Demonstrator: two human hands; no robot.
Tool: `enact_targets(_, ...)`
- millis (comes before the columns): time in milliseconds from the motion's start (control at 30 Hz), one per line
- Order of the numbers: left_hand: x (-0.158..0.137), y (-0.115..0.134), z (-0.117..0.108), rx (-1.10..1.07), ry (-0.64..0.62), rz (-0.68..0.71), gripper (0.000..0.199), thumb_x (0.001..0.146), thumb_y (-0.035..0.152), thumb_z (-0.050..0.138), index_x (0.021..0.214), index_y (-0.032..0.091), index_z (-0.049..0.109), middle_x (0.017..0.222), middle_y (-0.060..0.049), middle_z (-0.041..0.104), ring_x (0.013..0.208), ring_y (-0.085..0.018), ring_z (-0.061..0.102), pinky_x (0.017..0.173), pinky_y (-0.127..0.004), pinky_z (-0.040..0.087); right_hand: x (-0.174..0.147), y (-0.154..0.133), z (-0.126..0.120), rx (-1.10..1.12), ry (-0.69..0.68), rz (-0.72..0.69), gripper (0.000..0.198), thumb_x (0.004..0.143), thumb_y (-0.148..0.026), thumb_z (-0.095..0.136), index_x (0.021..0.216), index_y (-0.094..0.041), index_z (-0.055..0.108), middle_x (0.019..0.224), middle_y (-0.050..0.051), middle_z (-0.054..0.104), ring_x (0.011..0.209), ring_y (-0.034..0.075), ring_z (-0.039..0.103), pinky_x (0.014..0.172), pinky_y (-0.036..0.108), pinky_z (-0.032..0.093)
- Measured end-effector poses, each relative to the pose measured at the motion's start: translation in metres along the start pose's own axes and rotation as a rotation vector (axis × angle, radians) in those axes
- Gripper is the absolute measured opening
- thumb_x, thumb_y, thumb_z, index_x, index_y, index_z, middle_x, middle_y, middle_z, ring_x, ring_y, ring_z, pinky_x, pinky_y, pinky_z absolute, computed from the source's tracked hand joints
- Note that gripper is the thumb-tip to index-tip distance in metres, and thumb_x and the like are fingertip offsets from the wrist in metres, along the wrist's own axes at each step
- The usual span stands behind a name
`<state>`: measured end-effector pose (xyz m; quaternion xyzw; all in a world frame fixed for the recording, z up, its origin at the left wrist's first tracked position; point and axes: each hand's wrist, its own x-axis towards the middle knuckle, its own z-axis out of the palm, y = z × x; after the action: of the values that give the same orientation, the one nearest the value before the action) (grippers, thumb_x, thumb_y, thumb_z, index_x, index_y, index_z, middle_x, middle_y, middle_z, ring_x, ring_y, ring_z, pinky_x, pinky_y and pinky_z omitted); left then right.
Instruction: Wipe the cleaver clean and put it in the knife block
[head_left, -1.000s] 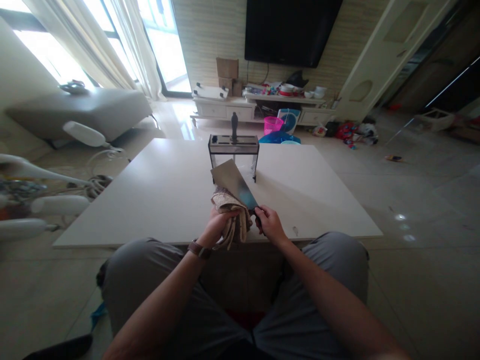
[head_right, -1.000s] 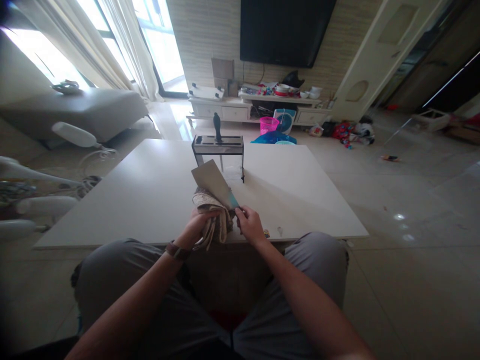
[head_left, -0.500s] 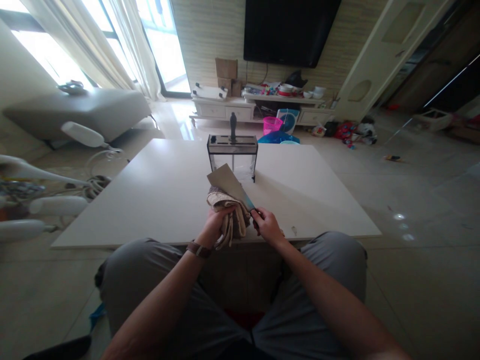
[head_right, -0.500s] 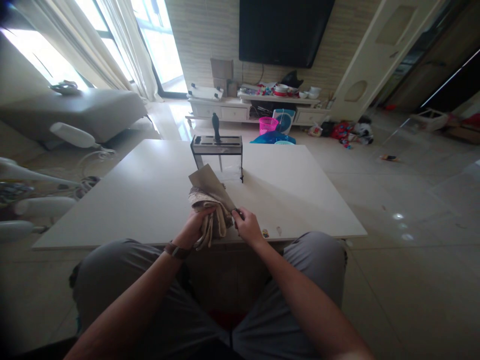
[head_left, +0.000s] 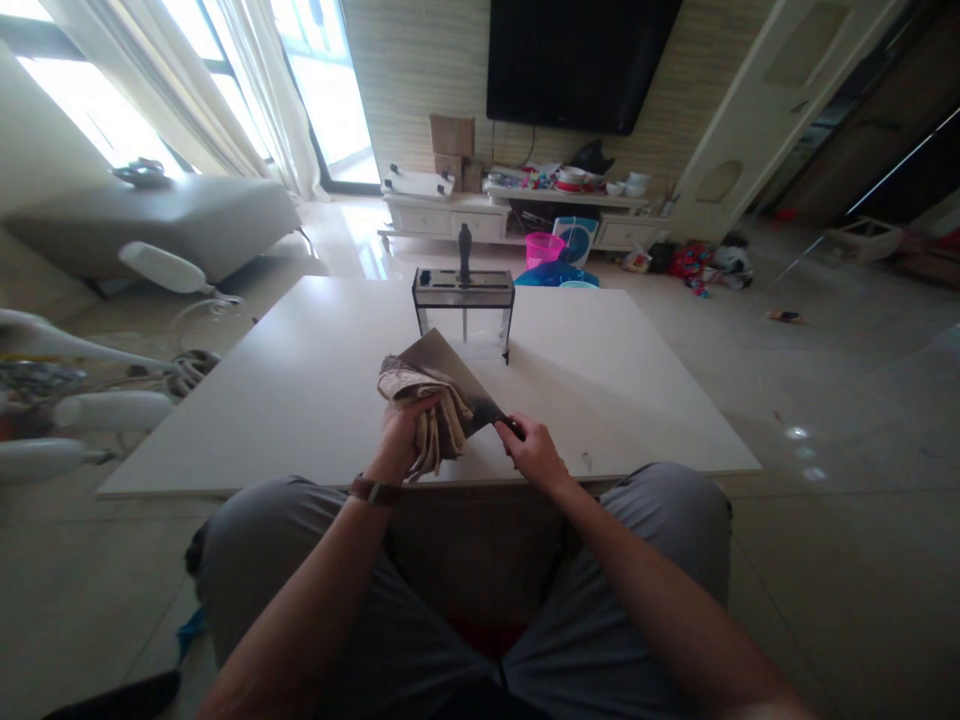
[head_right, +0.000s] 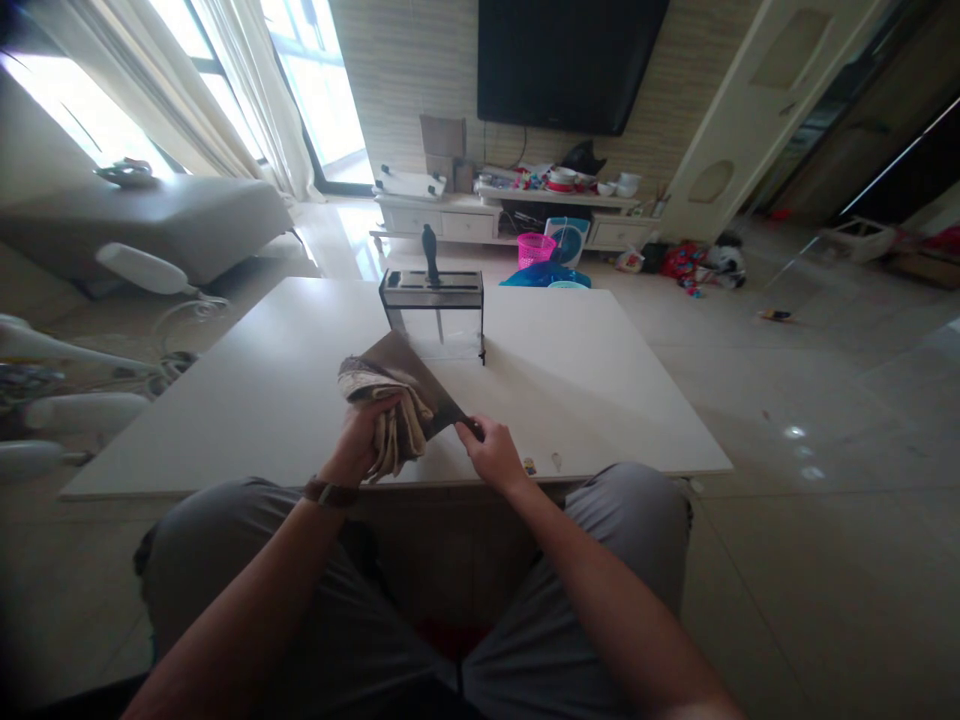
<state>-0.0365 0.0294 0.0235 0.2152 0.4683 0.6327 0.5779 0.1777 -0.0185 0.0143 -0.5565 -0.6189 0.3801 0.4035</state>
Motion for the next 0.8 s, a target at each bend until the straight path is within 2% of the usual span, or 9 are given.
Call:
enact_targets(133, 0.0, 0.006, -0.004, 0.034, -0.016, 0.031, 0.044, 0.052, 0.019, 0.093, 0.091, 0.015, 0.072, 0.08, -0.003, 0.078, 0.064, -0.021, 0.073, 0.065, -0.034, 0.064, -0.002, -0.001, 0.0, 0.011, 0.003, -0.012, 0.038, 0.094, -0.056, 0.058, 0.09, -0.02, 0.069, 0.056, -0.002, 0.055, 0.052, 0.015, 0.054, 0.051, 0.026, 0.04)
enact_targets(300, -0.008, -0.001, 0.001, 0.023, -0.105, -0.08, 0.041, 0.059, 0.022, 0.09, 0.095, 0.015, 0.072, 0.082, -0.005, 0.078, 0.063, -0.021, 0.073, 0.064, -0.035, 0.065, -0.004, 0.003, 0.001, 0.038, 0.021, -0.002, 0.038, 0.095, -0.057, 0.059, 0.089, -0.02, 0.067, 0.058, -0.003, 0.056, 0.049, 0.013, 0.05, 0.048, 0.025, 0.039)
enact_targets(433, -0.007, -0.002, 0.003, -0.062, -0.093, -0.156, 0.034, 0.066, 0.022, 0.086, 0.096, 0.015, 0.071, 0.082, -0.005, 0.078, 0.064, -0.021, 0.074, 0.067, -0.035, 0.066, -0.001, 0.009, 0.003, 0.143, 0.075, 0.019, 0.04, 0.094, -0.061, 0.058, 0.084, -0.022, 0.061, 0.057, -0.005, 0.052, 0.046, 0.012, 0.046, 0.044, 0.023, 0.038)
enact_targets(567, -0.003, 0.002, 0.002, -0.102, -0.068, -0.176, 0.026, 0.071, 0.023, 0.083, 0.092, 0.016, 0.071, 0.08, -0.006, 0.078, 0.066, -0.022, 0.075, 0.066, -0.035, 0.066, 0.001, 0.011, 0.003, 0.228, 0.048, 0.085, 0.041, 0.092, -0.064, 0.057, 0.084, -0.024, 0.057, 0.055, -0.008, 0.047, 0.043, 0.011, 0.041, 0.039, 0.023, 0.036)
enact_targets(667, -0.003, 0.002, 0.003, -0.126, -0.058, -0.151, 0.026, 0.069, 0.022, 0.085, 0.09, 0.016, 0.071, 0.08, -0.005, 0.078, 0.071, -0.024, 0.076, 0.07, -0.037, 0.067, -0.001, 0.01, 0.004, 0.137, 0.008, 0.082, 0.04, 0.092, -0.061, 0.058, 0.085, -0.022, 0.061, 0.055, -0.006, 0.05, 0.045, 0.012, 0.044, 0.042, 0.023, 0.037)
enact_targets(800, -0.006, -0.002, 0.005, -0.121, -0.034, -0.071, 0.032, 0.064, 0.021, 0.088, 0.092, 0.016, 0.071, 0.083, -0.005, 0.079, 0.078, -0.026, 0.078, 0.079, -0.041, 0.067, -0.004, 0.007, 0.007, -0.021, -0.043, -0.002, 0.036, 0.093, -0.055, 0.06, 0.091, -0.02, 0.07, 0.057, -0.003, 0.055, 0.054, 0.014, 0.051, 0.052, 0.026, 0.039)
